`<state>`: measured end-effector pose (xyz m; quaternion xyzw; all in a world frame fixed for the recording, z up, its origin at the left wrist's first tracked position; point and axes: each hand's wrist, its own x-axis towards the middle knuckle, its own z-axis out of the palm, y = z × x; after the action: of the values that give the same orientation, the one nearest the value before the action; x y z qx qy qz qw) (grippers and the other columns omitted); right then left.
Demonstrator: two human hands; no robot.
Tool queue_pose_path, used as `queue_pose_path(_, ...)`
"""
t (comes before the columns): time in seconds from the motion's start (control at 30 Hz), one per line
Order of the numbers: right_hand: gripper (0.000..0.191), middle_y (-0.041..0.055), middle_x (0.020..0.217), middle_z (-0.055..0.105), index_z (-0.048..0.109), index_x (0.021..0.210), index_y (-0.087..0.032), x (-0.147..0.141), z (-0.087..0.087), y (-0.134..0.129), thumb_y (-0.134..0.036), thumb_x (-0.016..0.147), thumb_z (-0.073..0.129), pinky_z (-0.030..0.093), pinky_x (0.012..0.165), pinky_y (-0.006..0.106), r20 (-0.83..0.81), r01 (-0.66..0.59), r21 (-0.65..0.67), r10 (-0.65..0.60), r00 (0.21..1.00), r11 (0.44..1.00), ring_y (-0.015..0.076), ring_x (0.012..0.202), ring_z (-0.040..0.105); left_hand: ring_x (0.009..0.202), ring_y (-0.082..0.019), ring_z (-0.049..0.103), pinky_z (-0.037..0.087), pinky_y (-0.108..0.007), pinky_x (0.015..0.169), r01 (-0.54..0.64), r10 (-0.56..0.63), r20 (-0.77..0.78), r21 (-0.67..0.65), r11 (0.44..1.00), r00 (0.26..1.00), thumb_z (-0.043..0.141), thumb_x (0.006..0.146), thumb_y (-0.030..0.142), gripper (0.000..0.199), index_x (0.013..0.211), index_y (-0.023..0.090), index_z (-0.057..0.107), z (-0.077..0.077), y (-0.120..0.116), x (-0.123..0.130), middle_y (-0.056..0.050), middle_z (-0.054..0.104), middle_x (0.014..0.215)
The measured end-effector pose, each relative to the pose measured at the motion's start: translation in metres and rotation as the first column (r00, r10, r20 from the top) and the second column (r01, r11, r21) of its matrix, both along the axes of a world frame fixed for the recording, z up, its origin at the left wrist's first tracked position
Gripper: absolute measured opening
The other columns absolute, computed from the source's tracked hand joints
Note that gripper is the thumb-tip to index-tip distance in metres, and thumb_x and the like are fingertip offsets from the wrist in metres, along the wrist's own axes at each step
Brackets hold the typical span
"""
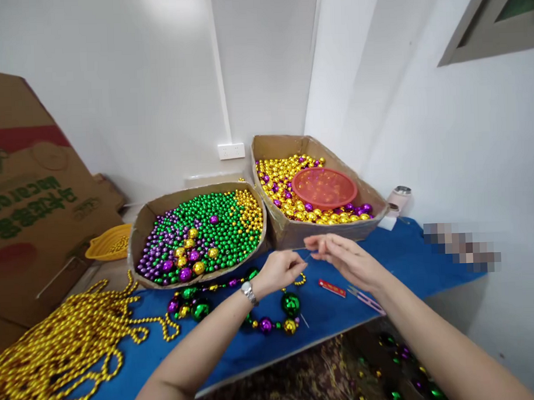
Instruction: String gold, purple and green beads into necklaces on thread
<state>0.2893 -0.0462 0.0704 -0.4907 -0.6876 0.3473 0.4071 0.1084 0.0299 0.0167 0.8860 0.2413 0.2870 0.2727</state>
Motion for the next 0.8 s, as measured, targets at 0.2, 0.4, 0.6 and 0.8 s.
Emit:
queue_pose_path(0.2, 0.028, -0.0078, 0.060, 0.041, 0.043, 0.075, -0.022, -0.043, 0.019, 0.017, -0.048, 0.084, 0.051, 0.043, 0.056, 0.021, -0.567, 0.104, -0.041, -0.109, 0.817, 0.994, 0.0074, 0.052, 0.045, 0.054, -0.012, 0.052, 0.033, -0.021, 0.052, -0.024, 0.031, -0.060, 0.104, 0.994, 0.998, 0.052, 0.084, 0.026, 0.024, 0.067, 0.016, 0.065, 0.018, -0.002, 0.007, -0.001, 0.062, 0.061)
queue_pose_path(0.4, 0.027, -0.0106, 0.052, 0.028, 0.040, 0.064, -0.020, -0.050, 0.067, 0.028, -0.035, 0.079, 0.058, 0.019, 0.039, 0.016, -0.622, 0.189, 0.001, -0.147, 0.769, 0.982, 0.0045, 0.042, 0.022, 0.056, -0.011, 0.054, 0.035, -0.020, 0.054, 0.001, 0.000, -0.020, 0.056, 0.998, 1.000, 0.055, 0.083, 0.028, 0.022, 0.074, 0.014, 0.069, 0.041, -0.001, 0.003, -0.002, 0.065, 0.064)
queue_pose_path(0.6, 0.026, -0.0098, 0.054, 0.025, 0.036, 0.066, -0.022, -0.058, 0.091, 0.029, -0.032, 0.090, 0.039, 0.018, 0.040, 0.019, -0.394, 0.217, 0.207, -0.122, 0.911, 0.954, 0.0063, 0.042, 0.020, 0.055, -0.010, 0.053, 0.037, -0.020, 0.053, 0.034, -0.031, 0.081, -0.040, 0.999, 0.996, 0.054, 0.084, 0.030, 0.025, 0.076, 0.012, 0.069, 0.054, 0.000, -0.006, -0.002, 0.066, 0.065)
queue_pose_path(0.8, 0.025, -0.0046, 0.059, 0.045, 0.046, 0.063, -0.018, -0.077, 0.088, 0.042, -0.026, 0.087, 0.046, 0.029, 0.053, 0.021, 0.421, -0.223, 0.356, 0.057, 0.905, 0.908, 0.0080, 0.054, 0.039, 0.050, -0.009, 0.046, 0.034, -0.020, 0.049, 0.114, -0.095, 0.080, -0.296, 0.948, 0.992, 0.056, 0.081, 0.036, 0.031, 0.065, 0.011, 0.064, 0.028, -0.009, -0.010, -0.001, 0.059, 0.056)
